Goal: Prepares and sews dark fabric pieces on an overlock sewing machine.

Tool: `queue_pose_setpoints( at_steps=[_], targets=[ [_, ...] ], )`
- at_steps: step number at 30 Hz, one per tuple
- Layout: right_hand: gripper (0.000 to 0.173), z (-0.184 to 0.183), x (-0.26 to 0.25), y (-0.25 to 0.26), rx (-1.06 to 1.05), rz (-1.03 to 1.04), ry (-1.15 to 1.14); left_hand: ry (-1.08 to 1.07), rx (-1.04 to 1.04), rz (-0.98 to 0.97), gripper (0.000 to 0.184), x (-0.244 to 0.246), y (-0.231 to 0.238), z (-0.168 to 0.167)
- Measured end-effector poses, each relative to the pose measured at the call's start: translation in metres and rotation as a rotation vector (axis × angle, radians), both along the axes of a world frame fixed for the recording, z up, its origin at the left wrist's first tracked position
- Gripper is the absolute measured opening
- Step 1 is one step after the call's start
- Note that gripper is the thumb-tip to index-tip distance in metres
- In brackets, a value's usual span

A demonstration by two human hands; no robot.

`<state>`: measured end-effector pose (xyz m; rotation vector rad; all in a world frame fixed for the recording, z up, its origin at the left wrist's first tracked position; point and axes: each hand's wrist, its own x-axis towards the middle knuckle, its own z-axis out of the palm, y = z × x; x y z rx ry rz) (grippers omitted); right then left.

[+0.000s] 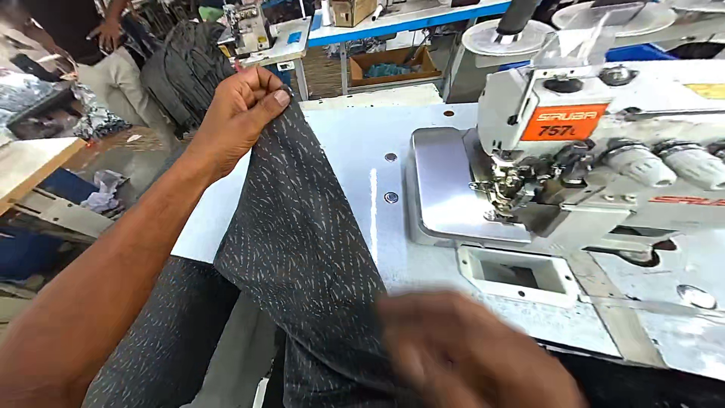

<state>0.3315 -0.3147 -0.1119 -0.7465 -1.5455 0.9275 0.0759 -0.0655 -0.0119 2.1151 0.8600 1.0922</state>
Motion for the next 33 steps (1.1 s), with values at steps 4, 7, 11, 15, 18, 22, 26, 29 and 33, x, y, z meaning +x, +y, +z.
queue_pose_setpoints(
  at_steps=[4, 7, 11, 15, 18, 22, 26, 29, 33],
  targets=[
    [0.045, -0.08, -0.004, 0.089, -0.158, -0.304, -0.346, -0.012, 0.07, -0.061, 0.004, 0.0, -0.014, 0.015],
    [0.015, -0.088, -0.015, 0.099, -0.193, -0.225, -0.159, -0.031, 0.112, -0.058, 0.005, 0.001, -0.021, 0.025],
    [0.007, -0.08, -0.018, 0.08, -0.19, -0.186, -0.003, -0.04, 0.107, -0.016, 0.004, -0.002, -0.021, 0.024],
    [0.004, -0.07, -0.01, 0.071, -0.199, -0.224, 0.036, -0.089, 0.083, 0.014, 0.004, 0.007, -0.018, 0.018],
    [0.003, -0.067, -0.004, 0.065, -0.213, -0.243, 0.051, -0.113, 0.079, 0.029, 0.005, 0.018, -0.02, 0.02],
    [0.008, -0.07, 0.005, 0.058, -0.194, -0.26, 0.046, -0.103, 0.069, 0.043, 0.005, 0.036, -0.024, 0.023],
    [0.014, -0.079, 0.014, 0.05, -0.165, -0.302, -0.027, -0.064, 0.033, 0.042, 0.003, 0.055, -0.028, 0.026],
    [0.013, -0.081, 0.023, 0.041, -0.167, -0.304, -0.01, -0.045, -0.01, 0.028, 0.002, 0.069, -0.028, 0.024],
    [0.011, -0.081, 0.036, 0.001, -0.156, -0.255, 0.043, -0.009, -0.038, -0.004, 0.006, 0.094, -0.028, 0.018]
  ],
)
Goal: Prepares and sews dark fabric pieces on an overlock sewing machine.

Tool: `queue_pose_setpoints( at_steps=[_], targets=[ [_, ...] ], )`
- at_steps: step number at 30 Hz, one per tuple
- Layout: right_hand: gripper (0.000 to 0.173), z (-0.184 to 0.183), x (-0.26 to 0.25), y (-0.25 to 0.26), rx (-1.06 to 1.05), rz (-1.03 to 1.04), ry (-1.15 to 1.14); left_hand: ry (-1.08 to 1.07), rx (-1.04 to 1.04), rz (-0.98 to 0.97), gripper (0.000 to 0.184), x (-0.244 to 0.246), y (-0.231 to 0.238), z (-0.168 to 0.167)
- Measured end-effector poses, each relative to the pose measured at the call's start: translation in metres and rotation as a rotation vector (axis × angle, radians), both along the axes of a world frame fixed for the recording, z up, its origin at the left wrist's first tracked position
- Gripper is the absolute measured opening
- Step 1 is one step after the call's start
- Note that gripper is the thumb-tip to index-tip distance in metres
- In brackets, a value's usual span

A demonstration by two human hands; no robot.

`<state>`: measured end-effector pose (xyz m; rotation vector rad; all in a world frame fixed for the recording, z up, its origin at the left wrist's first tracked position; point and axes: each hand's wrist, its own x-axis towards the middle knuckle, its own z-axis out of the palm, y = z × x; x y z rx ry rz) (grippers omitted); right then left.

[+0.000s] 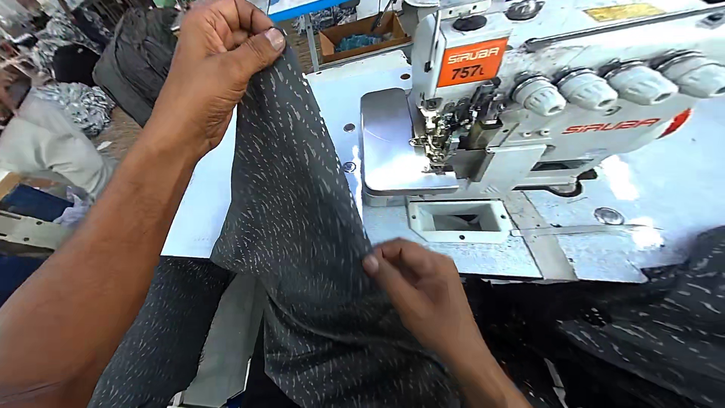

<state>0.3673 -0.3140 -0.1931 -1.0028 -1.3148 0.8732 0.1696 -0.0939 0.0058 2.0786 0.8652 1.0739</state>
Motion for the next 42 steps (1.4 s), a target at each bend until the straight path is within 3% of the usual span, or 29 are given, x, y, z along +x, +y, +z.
queue_pose_setpoints(
  at_steps=[3, 7, 9, 15, 20, 24, 28, 31, 36, 42],
  targets=[
    [0.009, -0.019, 0.006, -0.06, -0.127, 0.081, 0.095, 0.117, 0.062, -0.065, 0.015, 0.052, -0.024, -0.035],
    [0.007, -0.063, 0.004, -0.112, -0.413, -0.042, 0.126, 0.18, 0.081, -0.175, 0.017, 0.119, -0.059, -0.111],
    [0.009, -0.067, 0.005, -0.122, -0.455, -0.079, 0.146, 0.188, 0.125, -0.168, 0.023, 0.127, -0.065, -0.129],
    [0.022, -0.071, 0.019, -0.116, -0.426, -0.013, 0.125, 0.171, 0.014, -0.148, 0.019, 0.125, -0.063, -0.125],
    [0.021, -0.067, 0.022, -0.127, -0.381, 0.023, 0.075, 0.192, 0.063, -0.083, 0.029, 0.133, -0.067, -0.128],
    [0.024, -0.074, 0.025, -0.123, -0.39, 0.004, 0.022, 0.21, 0.277, 0.011, 0.023, 0.136, -0.067, -0.141],
    [0.024, -0.075, 0.028, -0.12, -0.396, 0.007, -0.022, 0.472, 0.605, 0.096, 0.033, 0.131, -0.097, -0.143],
    [0.025, -0.081, 0.031, -0.125, -0.376, 0.014, 0.006, 0.501, 0.553, 0.091, 0.05, 0.125, -0.12, -0.157],
    [0.024, -0.08, 0.036, -0.123, -0.358, 0.007, -0.01, 0.424, 0.513, 0.014, 0.049, 0.12, -0.119, -0.162],
    [0.024, -0.081, 0.042, -0.121, -0.339, 0.007, -0.02, 0.526, 0.518, 0.034, 0.054, 0.117, -0.118, -0.155]
  ],
)
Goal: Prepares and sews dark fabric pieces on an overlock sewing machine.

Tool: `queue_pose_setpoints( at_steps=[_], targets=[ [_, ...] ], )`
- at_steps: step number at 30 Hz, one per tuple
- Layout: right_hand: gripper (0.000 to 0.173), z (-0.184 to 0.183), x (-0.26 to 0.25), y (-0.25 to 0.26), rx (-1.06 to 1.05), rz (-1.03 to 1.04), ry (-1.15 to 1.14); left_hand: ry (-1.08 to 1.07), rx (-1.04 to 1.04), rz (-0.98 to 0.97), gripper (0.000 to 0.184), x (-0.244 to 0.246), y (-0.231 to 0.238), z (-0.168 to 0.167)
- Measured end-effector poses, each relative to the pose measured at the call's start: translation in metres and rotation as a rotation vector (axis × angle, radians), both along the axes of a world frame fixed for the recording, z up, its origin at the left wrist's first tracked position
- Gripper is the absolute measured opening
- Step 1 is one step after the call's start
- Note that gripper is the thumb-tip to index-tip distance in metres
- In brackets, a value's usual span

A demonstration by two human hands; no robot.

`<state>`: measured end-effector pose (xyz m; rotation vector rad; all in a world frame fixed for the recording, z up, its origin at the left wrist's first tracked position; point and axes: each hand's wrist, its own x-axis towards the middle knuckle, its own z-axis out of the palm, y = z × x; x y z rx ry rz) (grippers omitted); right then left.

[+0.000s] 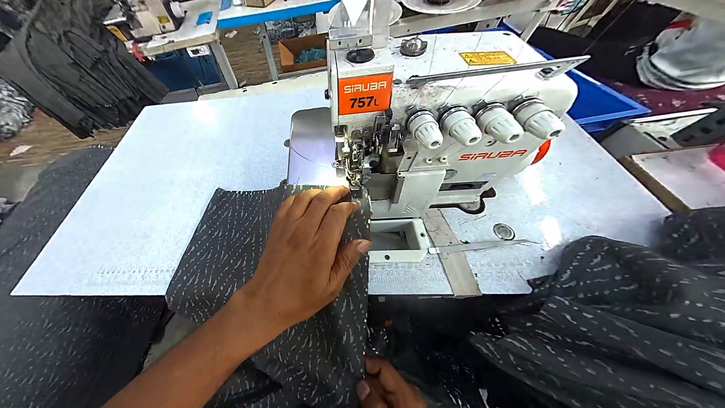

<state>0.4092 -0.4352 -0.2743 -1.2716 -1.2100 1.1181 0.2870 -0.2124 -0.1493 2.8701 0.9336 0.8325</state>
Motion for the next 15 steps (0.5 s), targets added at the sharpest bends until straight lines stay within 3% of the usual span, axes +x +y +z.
queue_pose_setpoints(
  at_steps=[7, 15],
  targets=[
    [0.017, -0.006, -0.001, 0.01, 0.023, -0.111, 0.022, 0.004, -0.09, -0.043, 0.055, -0.005, -0.001, 0.003],
    [0.012, 0.04, 0.007, 0.049, 0.162, -0.204, 0.037, -0.004, -0.251, -0.041, 0.049, 0.001, 0.057, 0.015]
  ],
)
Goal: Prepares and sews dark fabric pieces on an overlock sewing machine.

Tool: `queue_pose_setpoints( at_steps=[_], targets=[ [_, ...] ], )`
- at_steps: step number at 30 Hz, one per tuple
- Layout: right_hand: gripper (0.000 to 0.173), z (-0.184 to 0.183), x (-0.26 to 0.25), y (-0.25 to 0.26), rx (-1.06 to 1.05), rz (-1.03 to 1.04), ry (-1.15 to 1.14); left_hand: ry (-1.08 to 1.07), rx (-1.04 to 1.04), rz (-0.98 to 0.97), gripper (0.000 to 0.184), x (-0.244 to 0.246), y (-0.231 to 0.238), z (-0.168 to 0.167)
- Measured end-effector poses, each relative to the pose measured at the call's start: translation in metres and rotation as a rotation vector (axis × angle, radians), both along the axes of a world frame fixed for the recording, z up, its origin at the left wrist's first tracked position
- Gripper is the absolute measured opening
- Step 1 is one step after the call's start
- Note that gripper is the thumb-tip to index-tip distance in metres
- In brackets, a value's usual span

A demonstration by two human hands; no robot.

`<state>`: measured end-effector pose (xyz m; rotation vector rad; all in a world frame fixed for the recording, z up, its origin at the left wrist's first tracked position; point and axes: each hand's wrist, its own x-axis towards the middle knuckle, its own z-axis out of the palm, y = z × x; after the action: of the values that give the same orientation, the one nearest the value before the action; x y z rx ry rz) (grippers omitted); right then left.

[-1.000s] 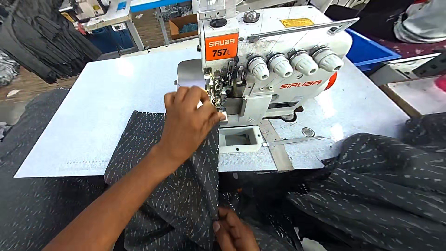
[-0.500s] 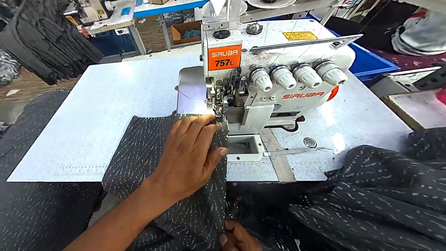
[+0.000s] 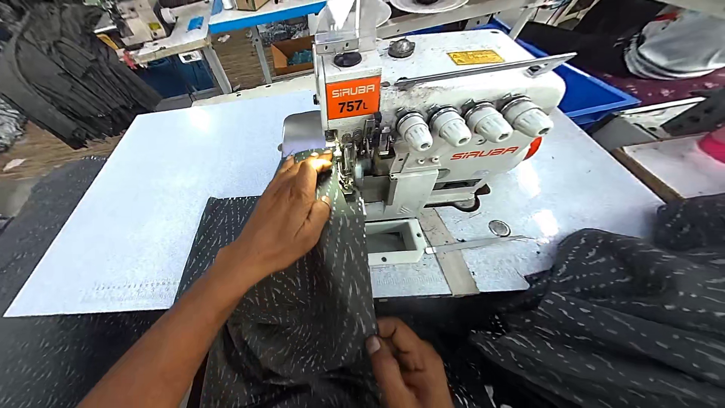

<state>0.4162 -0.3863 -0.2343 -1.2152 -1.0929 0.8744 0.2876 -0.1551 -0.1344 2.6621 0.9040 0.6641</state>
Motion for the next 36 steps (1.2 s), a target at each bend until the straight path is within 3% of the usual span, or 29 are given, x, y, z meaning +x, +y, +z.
queue_pose_setpoints(
  at_steps=[5, 8, 12, 14, 15, 17, 20, 23, 26, 30, 36],
  targets=[
    [0.014, 0.001, 0.002, 0.044, 0.133, -0.095, 0.007, 0.081, -0.064, 0.037, 0.048, 0.009, 0.036, 0.009],
    [0.012, 0.004, 0.003, 0.062, 0.095, -0.108, 0.074, 0.089, -0.063, 0.061, 0.049, 0.017, 0.064, 0.009],
    [0.01, 0.001, -0.002, 0.045, 0.045, 0.07, 0.264, -0.308, -0.133, 0.058, 0.042, 0.005, 0.061, -0.001],
    [0.027, -0.01, 0.0, 0.02, -0.062, 0.227, 0.299, -0.45, -0.123, 0.049, 0.041, -0.027, 0.025, -0.012],
    [0.026, -0.019, 0.0, 0.006, -0.118, 0.281, 0.305, -0.471, -0.113, 0.055, 0.04, -0.049, 0.002, -0.021],
    [0.011, -0.033, -0.002, -0.025, -0.199, 0.35, 0.253, -0.44, -0.129, 0.116, 0.044, -0.101, -0.047, -0.048],
    [0.016, -0.037, 0.0, -0.063, -0.193, 0.373, 0.22, -0.309, -0.093, 0.289, 0.05, -0.169, -0.097, -0.076],
    [0.013, -0.044, 0.009, -0.079, -0.177, 0.336, 0.224, -0.192, -0.06, 0.473, 0.048, -0.208, -0.108, -0.081],
    [0.012, -0.042, 0.012, -0.087, -0.175, 0.291, 0.187, -0.12, -0.109, 0.549, 0.047, -0.212, -0.099, -0.071],
    [0.012, -0.043, 0.009, -0.092, -0.176, 0.183, 0.174, 0.022, -0.164, 0.506, 0.057, -0.193, -0.086, -0.06],
    [0.005, -0.045, 0.005, -0.092, -0.183, 0.05, 0.16, 0.153, -0.054, 0.436, 0.056, -0.187, -0.065, -0.066]
  ],
)
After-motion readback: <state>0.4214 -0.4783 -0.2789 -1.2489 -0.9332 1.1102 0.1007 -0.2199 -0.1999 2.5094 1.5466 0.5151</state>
